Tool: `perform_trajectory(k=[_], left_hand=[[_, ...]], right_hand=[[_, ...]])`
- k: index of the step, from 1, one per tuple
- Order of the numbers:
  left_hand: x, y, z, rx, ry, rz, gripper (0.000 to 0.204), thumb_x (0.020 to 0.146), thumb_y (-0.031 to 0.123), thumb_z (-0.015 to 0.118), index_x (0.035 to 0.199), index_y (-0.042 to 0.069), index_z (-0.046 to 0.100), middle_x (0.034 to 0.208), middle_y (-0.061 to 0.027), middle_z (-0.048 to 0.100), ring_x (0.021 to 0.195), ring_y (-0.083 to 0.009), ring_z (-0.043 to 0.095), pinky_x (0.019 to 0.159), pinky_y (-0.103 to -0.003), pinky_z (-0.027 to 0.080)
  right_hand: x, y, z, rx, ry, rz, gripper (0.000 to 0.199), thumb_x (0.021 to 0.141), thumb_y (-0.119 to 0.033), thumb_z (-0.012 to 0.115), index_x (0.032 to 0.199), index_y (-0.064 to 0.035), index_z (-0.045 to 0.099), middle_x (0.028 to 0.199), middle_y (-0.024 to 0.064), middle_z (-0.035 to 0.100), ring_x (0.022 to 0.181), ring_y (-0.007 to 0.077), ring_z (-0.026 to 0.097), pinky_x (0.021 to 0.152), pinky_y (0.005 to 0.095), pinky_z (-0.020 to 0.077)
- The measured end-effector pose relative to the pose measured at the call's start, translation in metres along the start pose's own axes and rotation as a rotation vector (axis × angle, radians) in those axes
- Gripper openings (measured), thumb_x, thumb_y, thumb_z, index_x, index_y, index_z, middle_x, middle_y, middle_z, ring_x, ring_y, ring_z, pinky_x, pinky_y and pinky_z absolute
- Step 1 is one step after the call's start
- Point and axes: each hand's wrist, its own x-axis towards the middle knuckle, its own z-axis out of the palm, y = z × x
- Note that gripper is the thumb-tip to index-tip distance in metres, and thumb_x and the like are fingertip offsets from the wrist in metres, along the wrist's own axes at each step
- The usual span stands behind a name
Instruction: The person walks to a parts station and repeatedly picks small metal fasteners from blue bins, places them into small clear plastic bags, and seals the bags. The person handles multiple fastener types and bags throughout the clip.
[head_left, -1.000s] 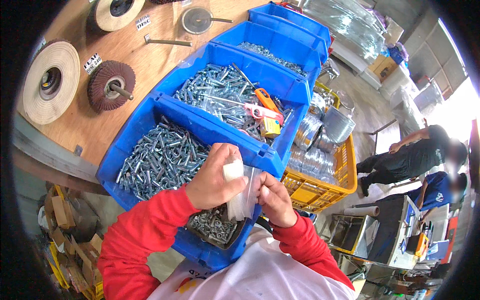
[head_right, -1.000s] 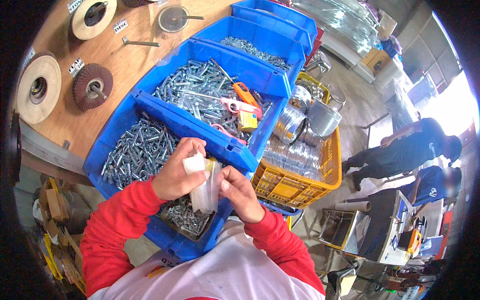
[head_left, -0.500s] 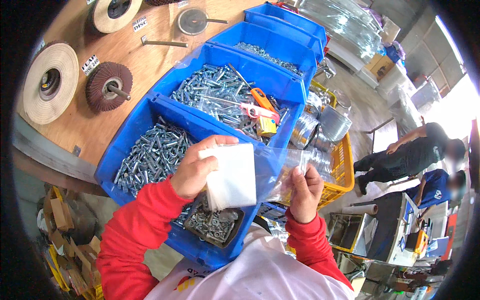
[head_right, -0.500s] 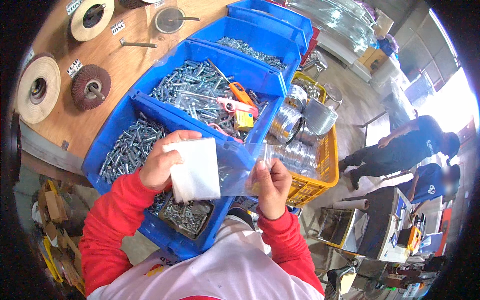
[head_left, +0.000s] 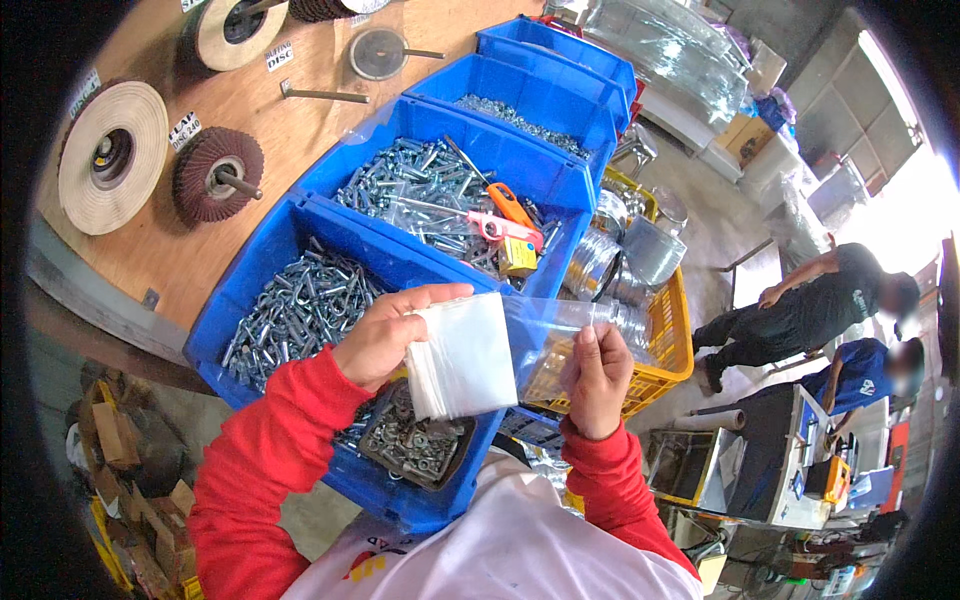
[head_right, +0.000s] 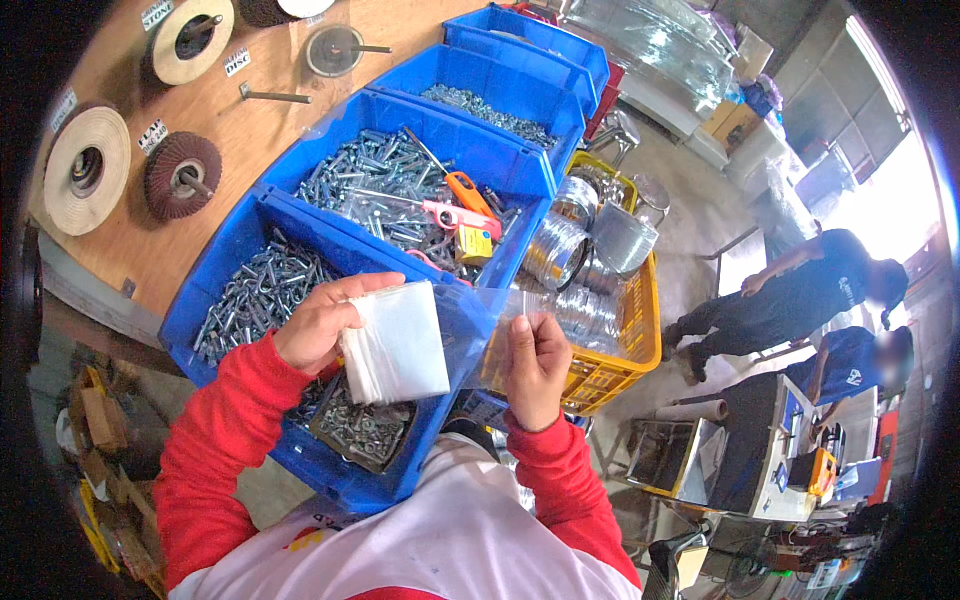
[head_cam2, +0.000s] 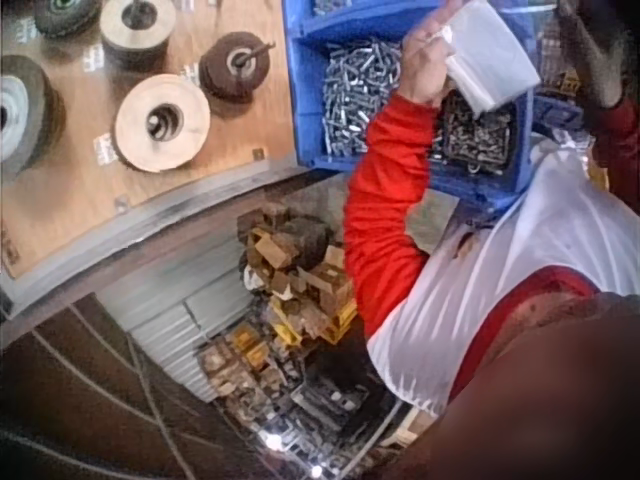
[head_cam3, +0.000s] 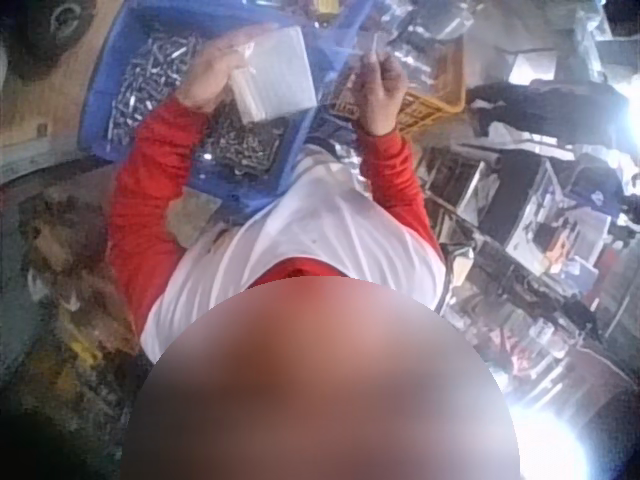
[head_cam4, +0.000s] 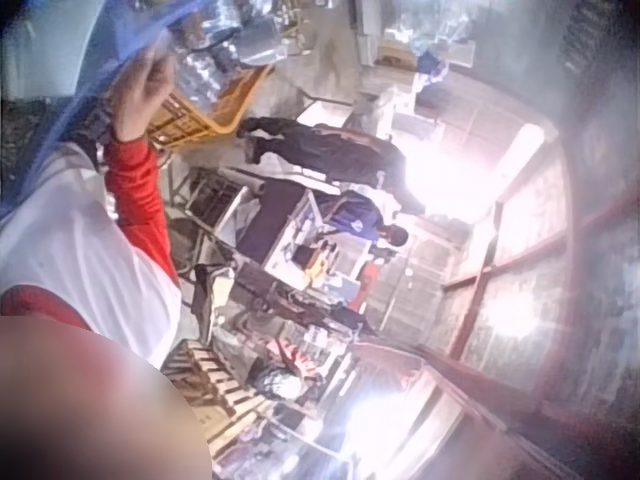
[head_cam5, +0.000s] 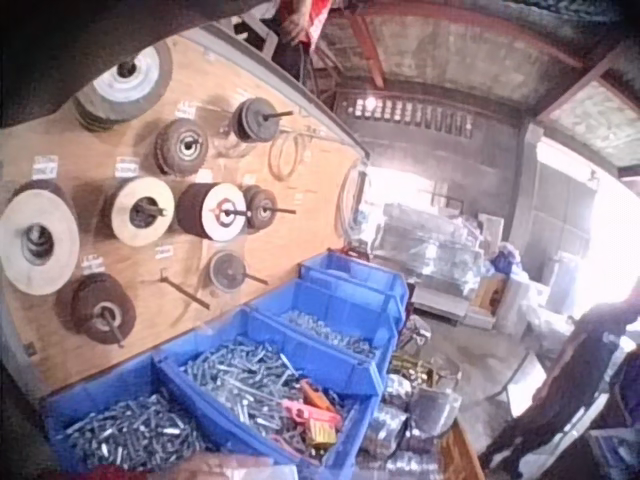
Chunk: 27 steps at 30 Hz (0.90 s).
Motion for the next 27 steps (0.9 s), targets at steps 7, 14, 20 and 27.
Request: perform_trajectory(k=[7,14,20,27], left_hand=[[0.003,-0.02,-0.002,-0.398,-0.017,-0.062,0.022,0.099,0.029,0.048,0.09,0.01,0.054,0.069,-0.0007,0.05,0.051,-0.015,0.051,0.052,-0.034,0.048],[0.024,-0.026,-0.013,0.572,0.496,0.279,0.045,0.109,0.05,0.04,0.09,0.01,0.052,0.074,0.0001,0.049,0.068,-0.0095,0.052,0.062,-0.027,0.043],[0.042,-0.066,-0.009,1.049,0.327,0.561,0.027,0.097,0.027,0.065,0.095,0.001,0.057,0.083,-0.02,0.061,0.082,-0.039,0.063,0.076,-0.047,0.049],[0.013,-0.017,0.034,1.222,0.406,0.806,0.032,0.088,0.029,0.077,0.098,0.003,0.062,0.089,-0.0142,0.063,0.086,-0.0328,0.062,0.078,-0.043,0.05]], right_hand=[[-0.009,-0.012,0.018,0.416,-0.136,0.194,0.015,0.108,-0.022,0.051,0.097,-0.0117,0.054,0.062,-0.0058,0.04,0.044,0.0057,0.034,0.041,0.0239,0.0265],[0.022,-0.028,-0.025,0.053,0.257,-0.195,0.019,0.106,-0.021,0.056,0.09,-0.0101,0.054,0.063,-0.0066,0.044,0.049,0.0024,0.037,0.042,0.022,0.029],[0.021,-0.032,-0.027,-0.096,0.144,-0.213,0.021,0.104,-0.018,0.06,0.086,-0.0076,0.058,0.066,-0.0046,0.052,0.054,0.003,0.045,0.047,0.0205,0.035],[0.006,-0.035,-0.002,-0.603,0.147,-0.344,0.012,0.09,-0.007,0.074,0.084,0.0014,0.068,0.067,0.0023,0.061,0.061,0.0057,0.052,0.055,0.0247,0.042]])
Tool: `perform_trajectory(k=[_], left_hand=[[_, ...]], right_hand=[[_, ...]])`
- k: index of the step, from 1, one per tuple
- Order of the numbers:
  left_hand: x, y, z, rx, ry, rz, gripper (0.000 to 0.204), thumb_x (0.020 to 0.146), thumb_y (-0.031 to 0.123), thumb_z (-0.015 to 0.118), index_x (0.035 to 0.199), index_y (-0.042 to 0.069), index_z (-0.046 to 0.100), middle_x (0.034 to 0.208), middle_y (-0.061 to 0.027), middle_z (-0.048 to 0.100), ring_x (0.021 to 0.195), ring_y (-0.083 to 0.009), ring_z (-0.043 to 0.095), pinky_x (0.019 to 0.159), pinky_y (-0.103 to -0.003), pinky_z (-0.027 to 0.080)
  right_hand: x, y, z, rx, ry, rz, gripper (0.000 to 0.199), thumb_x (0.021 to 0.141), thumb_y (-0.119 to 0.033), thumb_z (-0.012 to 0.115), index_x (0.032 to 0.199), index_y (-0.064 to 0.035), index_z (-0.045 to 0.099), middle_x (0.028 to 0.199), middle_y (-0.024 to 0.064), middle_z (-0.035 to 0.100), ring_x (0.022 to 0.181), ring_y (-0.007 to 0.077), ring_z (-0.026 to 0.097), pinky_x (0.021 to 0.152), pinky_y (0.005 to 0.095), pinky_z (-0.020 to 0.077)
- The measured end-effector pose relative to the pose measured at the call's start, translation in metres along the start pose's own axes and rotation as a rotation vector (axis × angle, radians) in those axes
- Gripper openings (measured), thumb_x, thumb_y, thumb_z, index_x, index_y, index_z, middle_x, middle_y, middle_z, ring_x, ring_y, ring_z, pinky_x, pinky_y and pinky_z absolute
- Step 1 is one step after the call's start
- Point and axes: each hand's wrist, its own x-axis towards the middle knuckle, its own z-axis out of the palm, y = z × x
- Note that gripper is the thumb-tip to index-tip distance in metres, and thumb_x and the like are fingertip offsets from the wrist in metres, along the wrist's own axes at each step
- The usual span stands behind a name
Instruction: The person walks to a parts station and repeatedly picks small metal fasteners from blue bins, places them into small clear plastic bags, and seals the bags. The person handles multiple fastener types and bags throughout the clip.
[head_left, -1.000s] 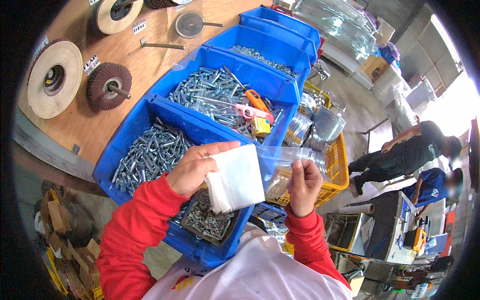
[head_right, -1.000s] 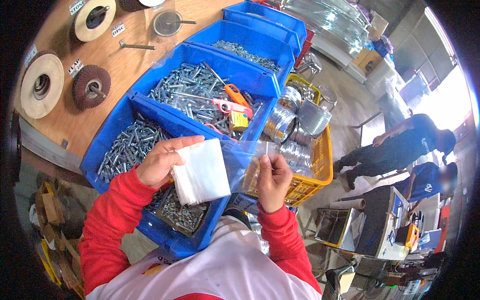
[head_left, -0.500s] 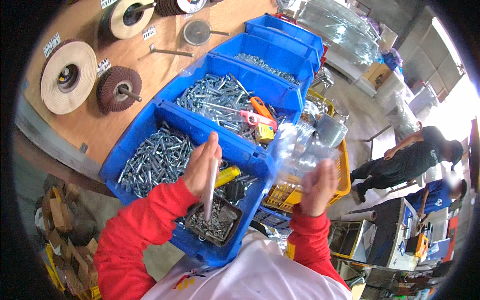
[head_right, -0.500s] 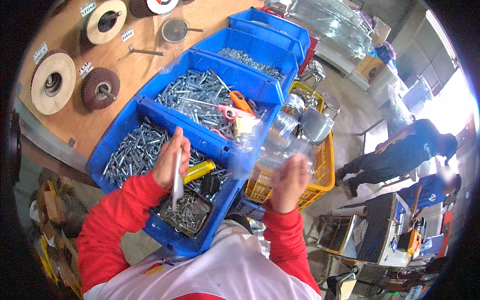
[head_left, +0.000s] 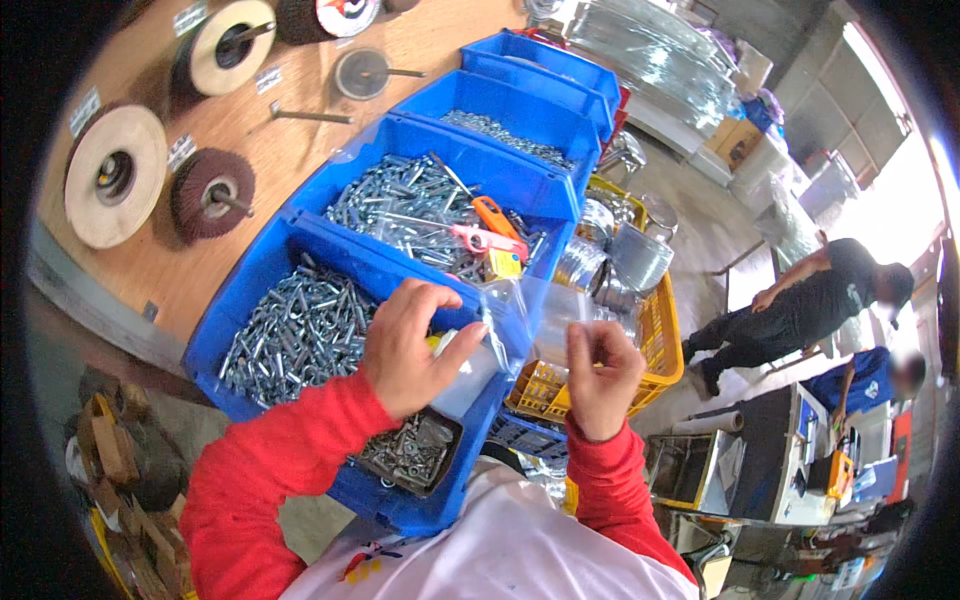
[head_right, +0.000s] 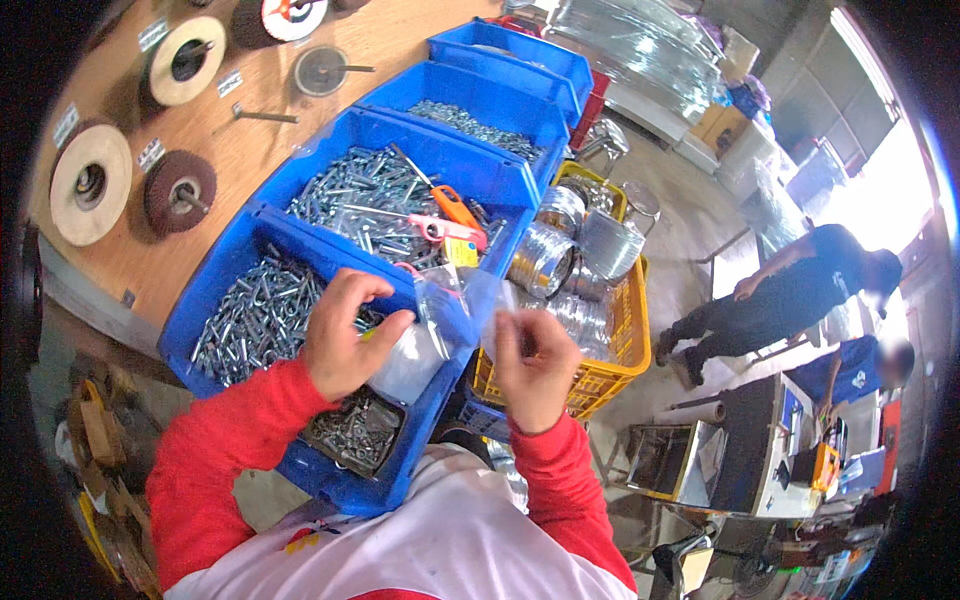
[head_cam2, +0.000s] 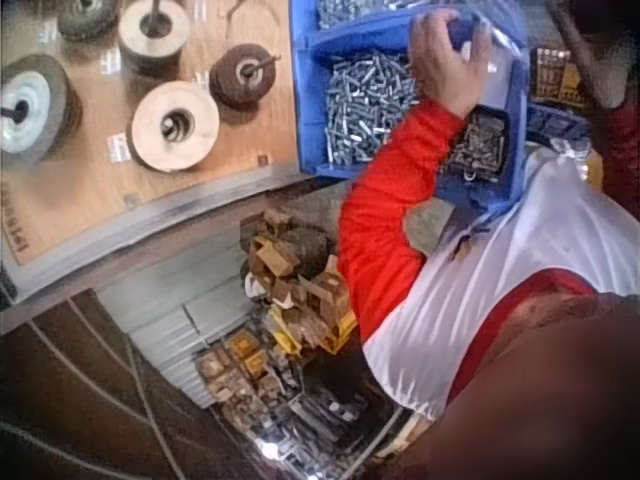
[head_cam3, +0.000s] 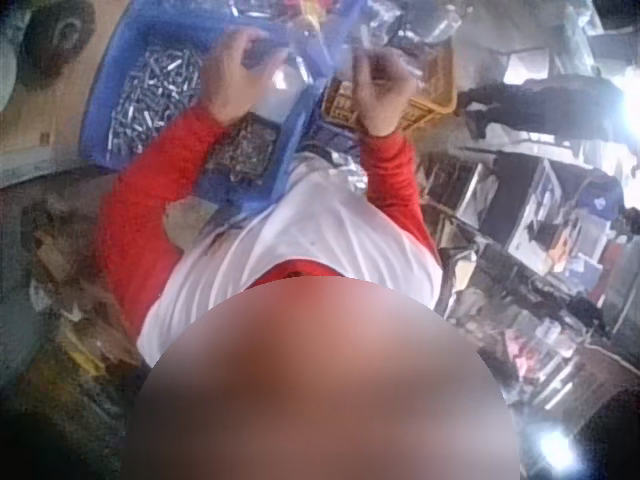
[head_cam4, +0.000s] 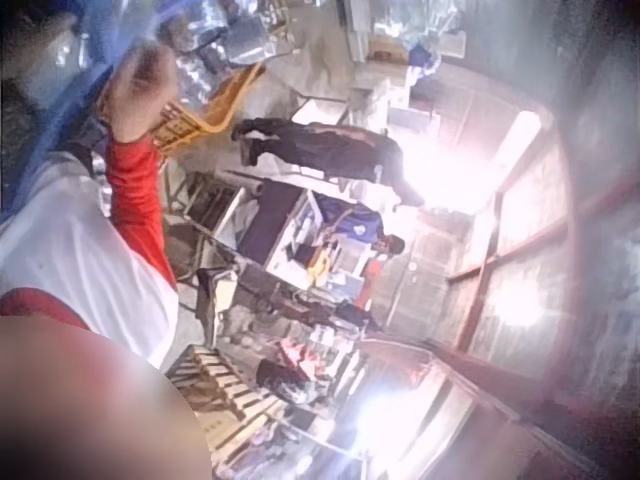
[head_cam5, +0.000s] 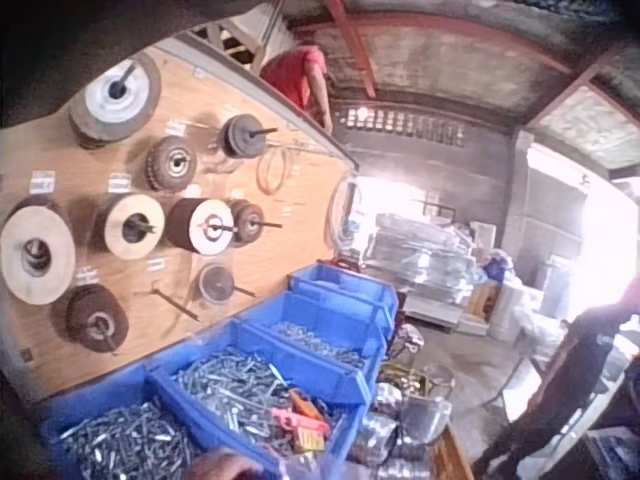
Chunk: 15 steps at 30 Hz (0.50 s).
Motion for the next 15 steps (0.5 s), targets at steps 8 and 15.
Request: perform_trajectory(k=[8,15], left_hand=[[-0.006,0.047,-0.01,-0.455,-0.188,-0.241,0.026,0.086,0.021,0.079,0.097,0.001,0.069,0.089,-0.0115,0.074,0.079,-0.0195,0.072,0.07,-0.033,0.057],[-0.006,0.026,-0.025,-0.644,-0.205,-0.473,0.013,0.092,0.006,0.073,0.096,-0.006,0.074,0.084,-0.0086,0.076,0.077,-0.0096,0.071,0.067,-0.024,0.057]], right_hand=[[-0.024,-0.034,0.018,0.071,-0.384,-0.233,0.035,0.081,-0.007,0.075,0.115,0.0012,0.069,0.094,0.016,0.069,0.073,0.026,0.069,0.065,0.035,0.0562],[-0.023,-0.039,0.022,0.084,-0.404,-0.255,0.045,0.08,-0.012,0.081,0.12,0.0025,0.068,0.102,0.0168,0.071,0.076,0.0234,0.072,0.068,0.0334,0.0584]])
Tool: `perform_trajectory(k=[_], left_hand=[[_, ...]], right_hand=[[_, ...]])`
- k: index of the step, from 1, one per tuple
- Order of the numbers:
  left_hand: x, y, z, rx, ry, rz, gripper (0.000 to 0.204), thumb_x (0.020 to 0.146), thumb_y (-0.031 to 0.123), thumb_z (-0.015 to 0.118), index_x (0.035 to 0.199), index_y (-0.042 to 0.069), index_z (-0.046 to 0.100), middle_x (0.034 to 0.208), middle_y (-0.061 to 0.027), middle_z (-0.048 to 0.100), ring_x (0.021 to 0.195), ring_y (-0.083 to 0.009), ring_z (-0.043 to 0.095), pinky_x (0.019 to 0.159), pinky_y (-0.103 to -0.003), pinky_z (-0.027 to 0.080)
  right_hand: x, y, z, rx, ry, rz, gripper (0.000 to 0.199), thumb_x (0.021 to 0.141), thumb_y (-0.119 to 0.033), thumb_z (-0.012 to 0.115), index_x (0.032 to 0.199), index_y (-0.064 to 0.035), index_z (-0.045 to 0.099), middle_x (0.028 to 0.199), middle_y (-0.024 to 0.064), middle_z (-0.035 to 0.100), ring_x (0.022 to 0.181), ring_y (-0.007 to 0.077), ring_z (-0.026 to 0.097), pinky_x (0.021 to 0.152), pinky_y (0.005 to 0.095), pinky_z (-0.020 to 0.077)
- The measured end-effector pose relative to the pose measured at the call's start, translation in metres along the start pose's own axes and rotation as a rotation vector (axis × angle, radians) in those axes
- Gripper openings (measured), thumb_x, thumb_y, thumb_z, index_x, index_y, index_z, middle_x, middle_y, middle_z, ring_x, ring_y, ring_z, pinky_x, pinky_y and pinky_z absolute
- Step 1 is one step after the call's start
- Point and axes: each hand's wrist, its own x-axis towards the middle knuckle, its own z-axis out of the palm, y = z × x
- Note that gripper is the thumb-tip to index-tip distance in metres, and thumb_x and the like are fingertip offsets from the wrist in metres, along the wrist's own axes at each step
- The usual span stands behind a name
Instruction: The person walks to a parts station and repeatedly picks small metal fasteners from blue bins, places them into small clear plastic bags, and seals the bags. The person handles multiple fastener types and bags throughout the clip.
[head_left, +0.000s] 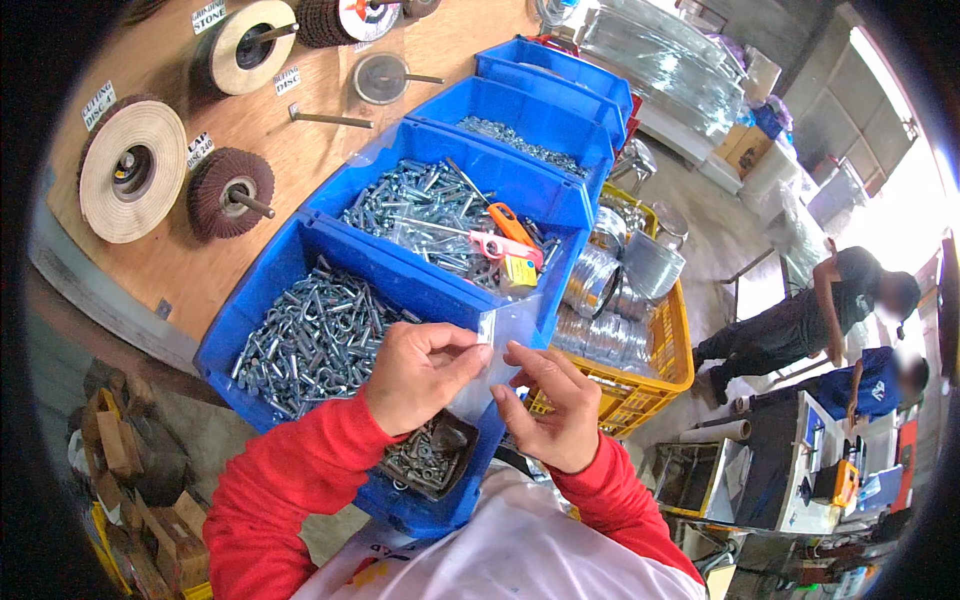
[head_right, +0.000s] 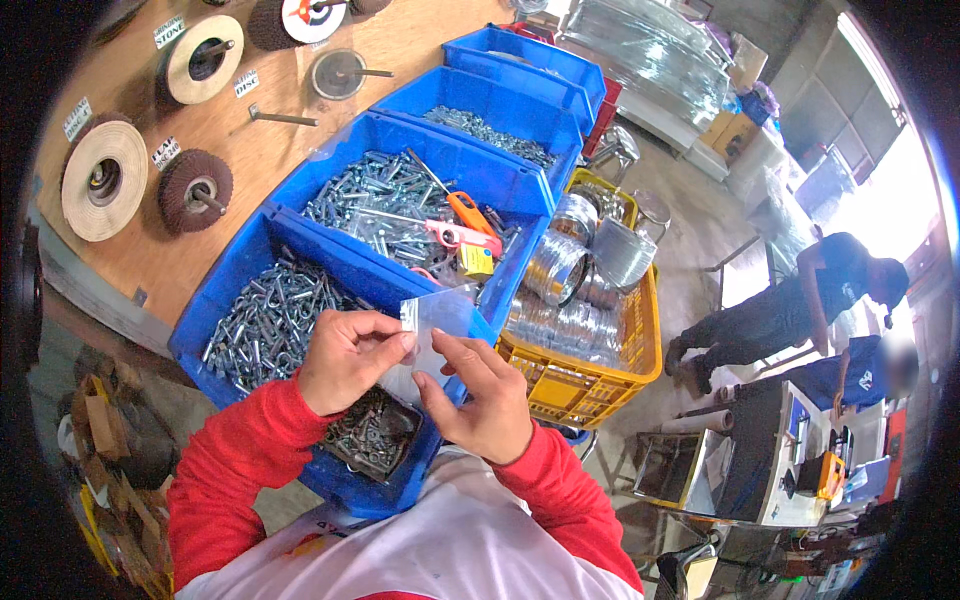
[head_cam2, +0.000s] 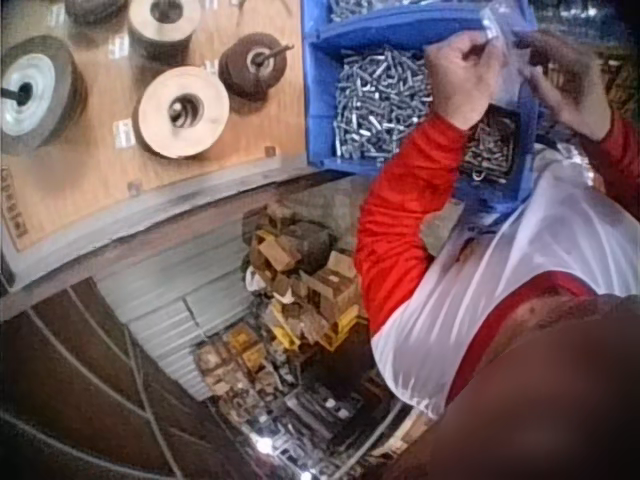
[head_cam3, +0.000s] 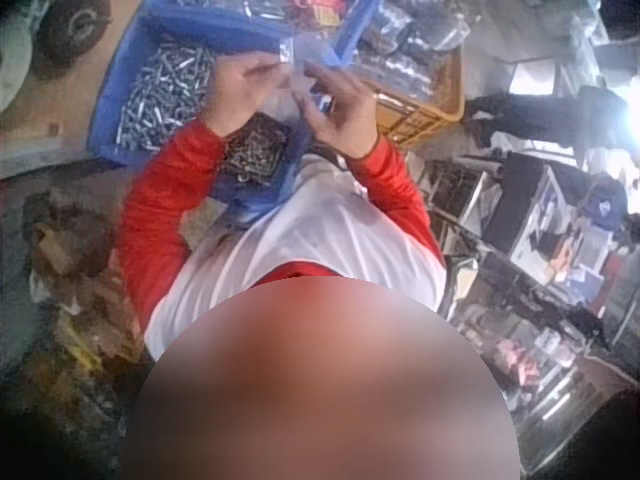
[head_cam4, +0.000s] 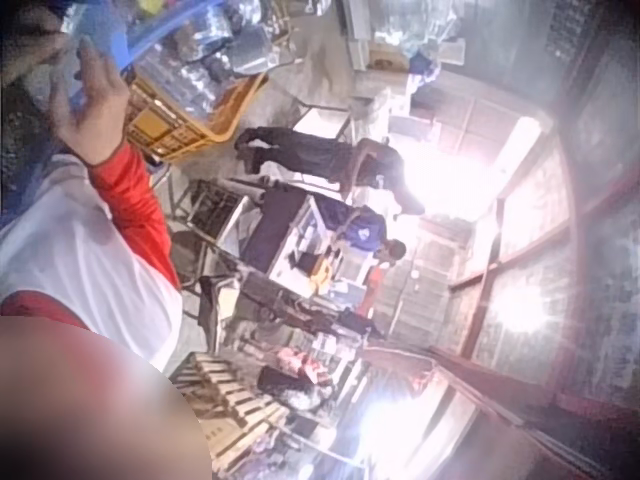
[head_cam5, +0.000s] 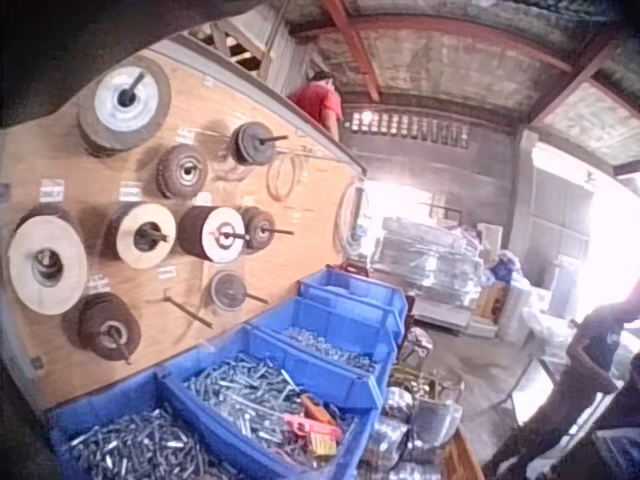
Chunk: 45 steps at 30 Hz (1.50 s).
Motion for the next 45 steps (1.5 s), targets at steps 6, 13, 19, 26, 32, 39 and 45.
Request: perform_trajectory(k=[6,13,19,26,32,39,45], left_hand=[[0.001,0.003,-0.005,0.03,-0.095,-0.081,0.015,0.089,0.01,0.078,0.089,-0.004,0.074,0.082,-0.0073,0.075,0.074,-0.0089,0.07,0.064,-0.023,0.055],[0.007,-0.002,-0.007,-0.08,-0.165,-0.135,0.018,0.092,0.014,0.075,0.086,-0.002,0.07,0.076,-0.0055,0.073,0.068,-0.0082,0.067,0.061,-0.024,0.054],[0.004,0.003,-0.008,0.484,-0.082,0.093,0.015,0.091,0.011,0.07,0.083,0.0,0.064,0.073,-0.0149,0.07,0.066,-0.0199,0.071,0.056,-0.031,0.053],[-0.011,0.018,-0.005,0.87,-0.028,0.462,0.016,0.085,0.005,0.063,0.101,0.005,0.063,0.08,-0.0125,0.059,0.06,-0.0346,0.065,0.053,-0.046,0.053],[-0.004,0.038,-0.028,1.056,0.167,0.277,0.031,0.087,0.01,0.062,0.117,0.006,0.069,0.088,-0.0177,0.059,0.071,-0.0364,0.066,0.06,-0.046,0.054],[-0.009,0.034,-0.11,1.154,0.392,0.224,0.013,0.078,0.007,0.067,0.086,0.006,0.076,0.08,-0.019,0.063,0.078,-0.0375,0.066,0.067,-0.049,0.052],[-0.025,0.011,-0.146,1.255,0.466,0.042,0.017,0.075,0.004,0.065,0.087,0.006,0.077,0.082,-0.02,0.064,0.08,-0.0388,0.065,0.072,-0.048,0.051]], right_hand=[[0.004,-0.001,0.006,0.16,-0.053,0.109,0.03,0.081,-0.014,0.084,0.102,0.0024,0.072,0.088,0.0127,0.073,0.072,0.0179,0.071,0.065,0.0305,0.0571],[0.006,0.007,0.007,0.35,-0.13,0.41,0.012,0.089,-0.009,0.076,0.084,0.0017,0.072,0.072,0.0097,0.069,0.064,0.0102,0.062,0.058,0.0275,0.0495],[0.013,0.02,0.016,0.106,0.17,0.224,0.018,0.092,-0.004,0.07,0.077,0.0025,0.063,0.064,0.0019,0.06,0.06,0.0065,0.051,0.054,0.0257,0.0407],[0.029,0.011,0.012,-0.021,0.165,0.158,0.011,0.088,-0.002,0.069,0.08,-0.0013,0.061,0.065,0.0127,0.06,0.051,0.02,0.061,0.048,0.0339,0.0451],[0.061,-0.009,0.029,-0.007,-0.069,-0.367,0.021,0.076,0.013,0.062,0.089,-0.0031,0.068,0.067,0.0083,0.052,0.057,0.0196,0.053,0.052,0.0321,0.0403],[0.102,-0.015,0.094,-0.122,-0.204,-0.374,0.032,0.081,0.001,0.063,0.111,-0.0069,0.072,0.078,0.0131,0.061,0.065,0.0322,0.063,0.059,0.0421,0.0508],[0.119,0.012,0.143,0.19,-0.652,-0.335,0.033,0.085,-0.004,0.065,0.118,-0.0043,0.067,0.093,0.0204,0.07,0.078,0.0393,0.068,0.068,0.0451,0.0548]])
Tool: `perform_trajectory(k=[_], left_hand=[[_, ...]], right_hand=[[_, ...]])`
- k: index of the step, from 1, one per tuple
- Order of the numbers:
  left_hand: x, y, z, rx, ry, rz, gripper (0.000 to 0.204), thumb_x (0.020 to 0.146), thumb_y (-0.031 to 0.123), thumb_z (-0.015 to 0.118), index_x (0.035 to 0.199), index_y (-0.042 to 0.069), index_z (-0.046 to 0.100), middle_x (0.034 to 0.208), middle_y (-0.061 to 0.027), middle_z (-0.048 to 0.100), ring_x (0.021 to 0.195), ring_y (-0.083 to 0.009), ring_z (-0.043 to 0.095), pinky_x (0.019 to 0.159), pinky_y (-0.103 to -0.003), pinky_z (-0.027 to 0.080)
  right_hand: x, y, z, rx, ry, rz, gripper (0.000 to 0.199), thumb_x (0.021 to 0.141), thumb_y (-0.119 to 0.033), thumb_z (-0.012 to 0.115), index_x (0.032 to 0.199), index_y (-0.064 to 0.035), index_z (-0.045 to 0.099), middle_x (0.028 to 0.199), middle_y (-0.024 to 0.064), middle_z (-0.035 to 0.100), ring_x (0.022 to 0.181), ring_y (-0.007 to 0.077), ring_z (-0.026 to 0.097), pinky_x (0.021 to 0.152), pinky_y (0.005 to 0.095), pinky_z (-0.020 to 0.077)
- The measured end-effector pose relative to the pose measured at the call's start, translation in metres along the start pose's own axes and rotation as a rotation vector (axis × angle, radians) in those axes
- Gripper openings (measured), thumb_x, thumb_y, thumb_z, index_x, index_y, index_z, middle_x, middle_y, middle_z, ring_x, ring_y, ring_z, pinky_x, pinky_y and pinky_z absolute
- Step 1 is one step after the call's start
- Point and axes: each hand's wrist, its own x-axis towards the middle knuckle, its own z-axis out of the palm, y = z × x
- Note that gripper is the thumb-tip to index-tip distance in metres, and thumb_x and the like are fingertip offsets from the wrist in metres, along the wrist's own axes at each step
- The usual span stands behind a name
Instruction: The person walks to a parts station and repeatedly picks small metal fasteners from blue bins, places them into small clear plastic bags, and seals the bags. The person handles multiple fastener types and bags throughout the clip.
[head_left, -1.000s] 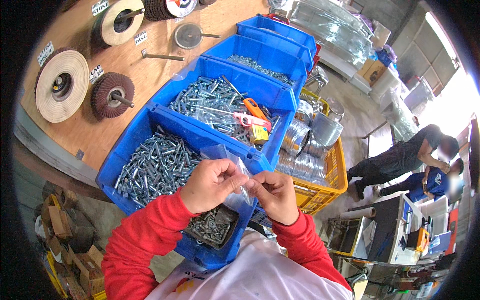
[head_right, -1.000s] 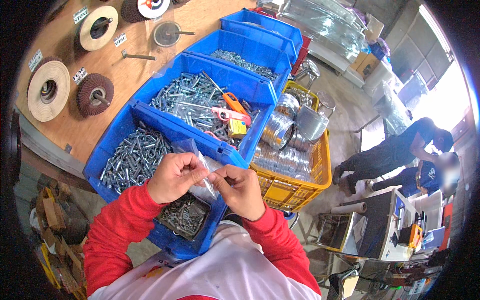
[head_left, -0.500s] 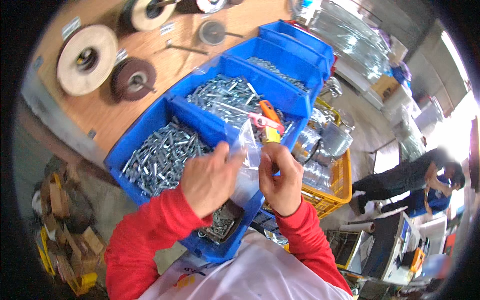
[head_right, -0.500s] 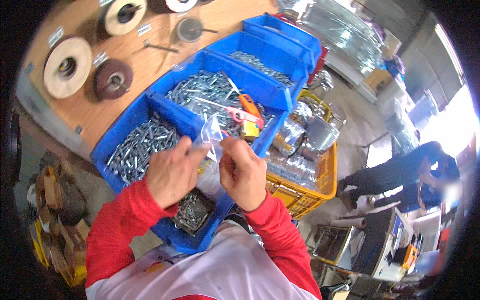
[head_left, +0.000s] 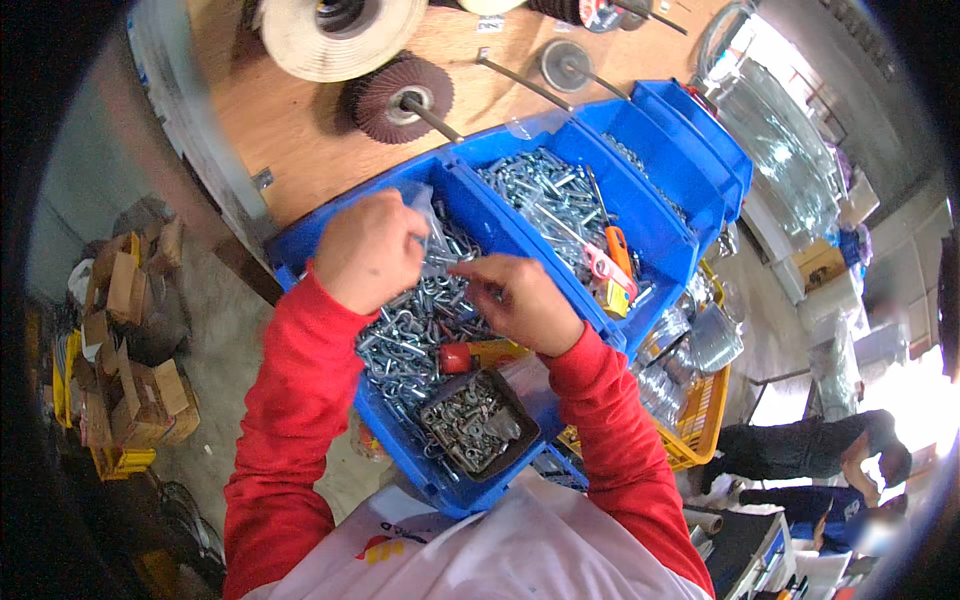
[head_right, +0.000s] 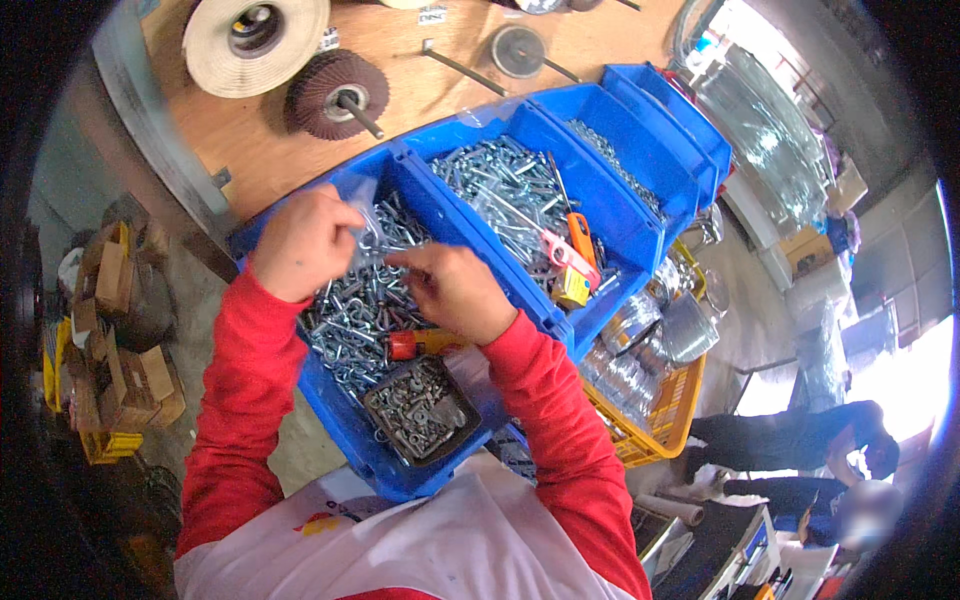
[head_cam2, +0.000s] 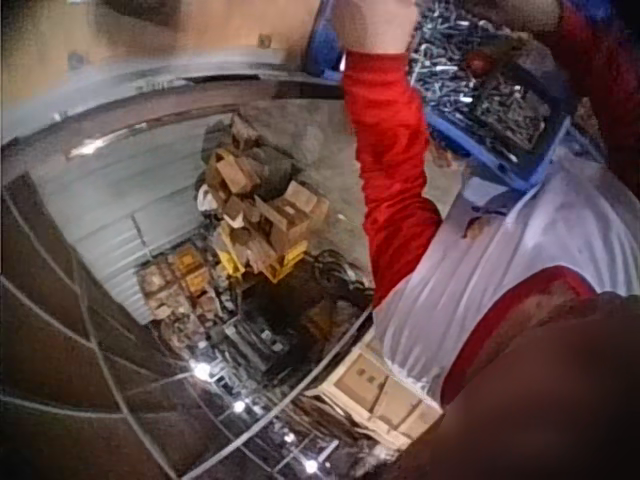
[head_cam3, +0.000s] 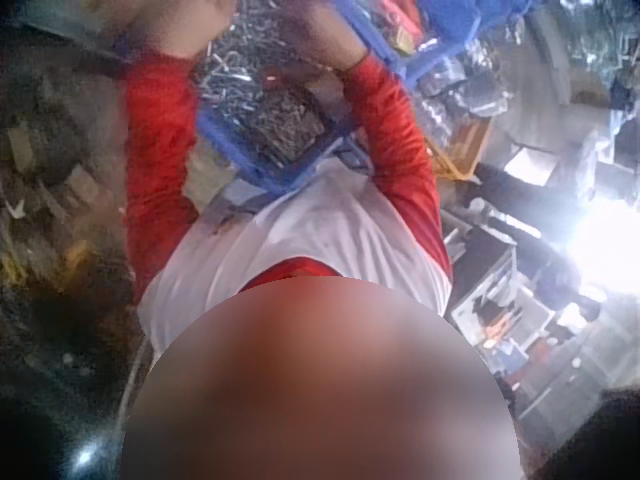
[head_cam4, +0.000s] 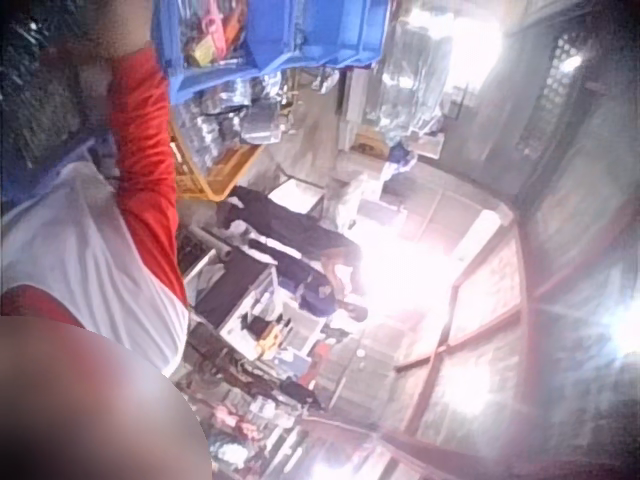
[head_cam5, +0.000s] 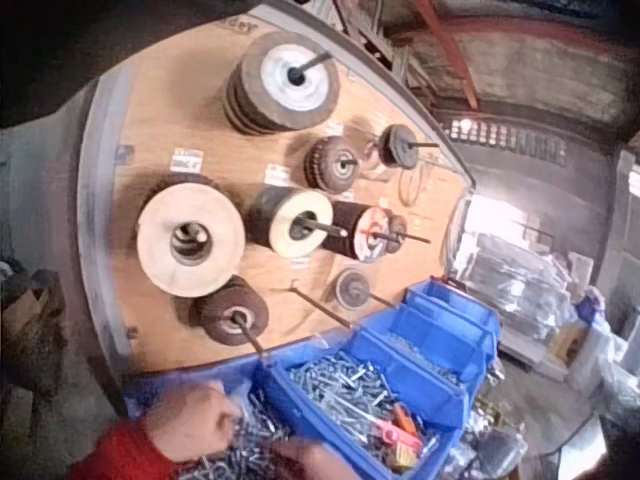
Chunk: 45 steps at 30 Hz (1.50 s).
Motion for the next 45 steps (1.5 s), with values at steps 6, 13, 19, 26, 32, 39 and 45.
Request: perform_trajectory(k=[6,13,19,26,32,39,45], left_hand=[[-0.007,-0.03,0.041,-0.094,0.119,-0.12,0.019,0.073,-0.001,0.065,0.089,-0.001,0.074,0.095,-0.0202,0.067,0.092,-0.0382,0.067,0.084,-0.046,0.054],[-0.007,-0.031,0.05,-0.259,0.155,-0.091,0.033,0.073,-0.007,0.058,0.102,-0.004,0.073,0.11,-0.0219,0.069,0.102,-0.0379,0.067,0.091,-0.043,0.054],[-0.003,-0.035,0.047,-0.349,0.177,-0.049,0.036,0.075,-0.007,0.06,0.109,-0.005,0.071,0.113,-0.0205,0.07,0.082,-0.031,0.07,0.076,-0.037,0.057],[-0.008,-0.015,0.051,-0.599,0.029,-0.019,0.04,0.076,-0.003,0.067,0.116,-0.005,0.069,0.118,-0.0196,0.07,0.064,-0.0174,0.066,0.061,-0.03,0.054],[-0.011,-0.001,0.056,-0.594,-0.04,0.042,0.047,0.076,-0.002,0.068,0.122,-0.005,0.066,0.125,-0.0222,0.067,0.065,-0.0199,0.067,0.064,-0.032,0.056],[-0.012,0.006,0.058,-0.617,-0.143,0.054,0.041,0.079,0.004,0.068,0.119,-0.003,0.069,0.109,-0.0248,0.071,0.069,-0.0243,0.071,0.067,-0.034,0.057],[-0.011,0.018,0.06,-0.542,-0.195,0.062,0.042,0.077,0.007,0.071,0.118,-0.002,0.07,0.089,-0.0251,0.072,0.073,-0.029,0.073,0.07,-0.039,0.057]], right_hand=[[-0.012,0.029,0.019,-0.186,-0.102,0.154,0.022,0.081,-0.005,0.067,0.103,-0.0035,0.065,0.09,0.017,0.068,0.088,0.0368,0.068,0.075,0.0451,0.0549],[-0.022,0.053,0.022,-0.507,-0.473,0.089,0.027,0.078,-0.007,0.065,0.105,-0.0066,0.067,0.1,0.0134,0.065,0.103,0.0364,0.063,0.084,0.0448,0.054],[-0.02,0.053,0.019,0.247,0.085,0.27,0.009,0.095,-0.006,0.06,0.099,0.0003,0.064,0.099,0.0086,0.071,0.094,0.0219,0.068,0.078,0.0341,0.0523],[-0.009,0.0,0.001,0.815,0.472,0.246,0.032,0.108,-0.027,0.051,0.128,-0.0026,0.055,0.086,0.0063,0.065,0.074,0.0132,0.062,0.068,0.0286,0.0511],[0.012,-0.014,-0.002,0.957,0.526,0.272,0.038,0.11,-0.033,0.046,0.13,-0.0007,0.053,0.079,0.003,0.057,0.074,0.0131,0.056,0.069,0.0304,0.0499],[0.016,-0.017,-0.007,1.233,0.72,0.209,0.03,0.11,-0.033,0.044,0.125,-0.0075,0.05,0.083,0.0037,0.055,0.078,0.018,0.059,0.069,0.0391,0.0553],[0.029,-0.025,0.004,1.17,0.81,0.081,0.028,0.11,-0.032,0.045,0.126,-0.0086,0.047,0.084,0.0029,0.054,0.078,0.0153,0.058,0.068,0.0353,0.0562]])
